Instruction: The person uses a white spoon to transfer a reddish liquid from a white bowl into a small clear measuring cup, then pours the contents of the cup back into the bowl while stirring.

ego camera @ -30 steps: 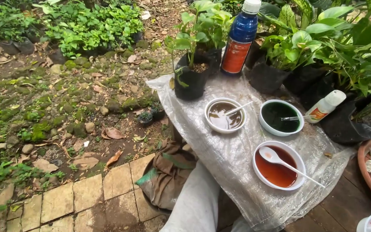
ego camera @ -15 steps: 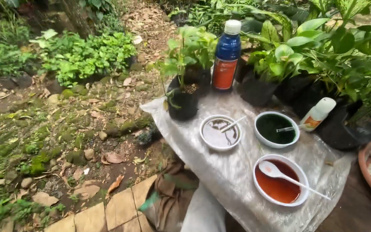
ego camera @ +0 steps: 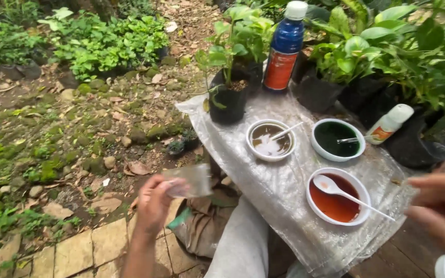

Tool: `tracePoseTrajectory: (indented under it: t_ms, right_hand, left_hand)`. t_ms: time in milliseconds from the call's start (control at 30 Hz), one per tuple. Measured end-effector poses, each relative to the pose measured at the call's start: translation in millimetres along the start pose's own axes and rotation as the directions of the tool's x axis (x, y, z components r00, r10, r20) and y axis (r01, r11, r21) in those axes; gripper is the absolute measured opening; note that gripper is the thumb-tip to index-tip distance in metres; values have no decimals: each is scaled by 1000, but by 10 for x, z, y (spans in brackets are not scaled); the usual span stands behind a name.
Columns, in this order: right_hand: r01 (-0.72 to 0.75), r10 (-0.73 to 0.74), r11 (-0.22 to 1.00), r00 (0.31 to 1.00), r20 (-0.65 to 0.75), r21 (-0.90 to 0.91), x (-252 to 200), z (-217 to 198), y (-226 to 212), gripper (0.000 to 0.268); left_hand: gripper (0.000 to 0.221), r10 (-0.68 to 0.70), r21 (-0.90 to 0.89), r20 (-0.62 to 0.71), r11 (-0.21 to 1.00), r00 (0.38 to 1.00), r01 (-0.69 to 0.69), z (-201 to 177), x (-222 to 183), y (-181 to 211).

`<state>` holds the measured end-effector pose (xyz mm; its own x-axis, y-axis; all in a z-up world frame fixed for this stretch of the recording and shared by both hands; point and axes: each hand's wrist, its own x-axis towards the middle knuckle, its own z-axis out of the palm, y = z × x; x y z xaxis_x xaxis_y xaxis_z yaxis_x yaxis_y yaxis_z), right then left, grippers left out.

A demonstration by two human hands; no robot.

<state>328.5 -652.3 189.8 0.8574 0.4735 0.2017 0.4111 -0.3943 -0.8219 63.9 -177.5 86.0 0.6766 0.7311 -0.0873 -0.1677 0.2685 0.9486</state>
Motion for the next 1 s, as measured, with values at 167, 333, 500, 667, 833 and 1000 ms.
tracePoseTrajectory:
  t_ms: [167,333,500,667,833,1000]
  right_hand:
    - [-88,121,963,986,118,-255,-60,809,-813,44]
    - [-271,130,855,937,323,442,-9,1030,-705,55]
    - [-229,157,881,967,201,414,-12,812,-926,19]
    - [-163,122,883,985,120,440,-5,726,-1017,20]
    - [-183,168,918,983,73,352,23,631,-1099,20]
    - [-156,143,915,988,63,372,10,627,-1098,22]
  left_hand:
    - [10,184,-239,404,967,896,-91,1077,-194,87]
    - [27,251,-247,600,961,760,-123,1829,-418,214]
    - [23,260,-164,610,966,749,-202,2104,-425,115]
    - [30,138,-71,562,990,815,-118,2207,-538,86]
    - [18,24,-37,685,999,728,2,2222,-586,129]
    - [36,-104,78,706,995,700,70,2297,-634,217]
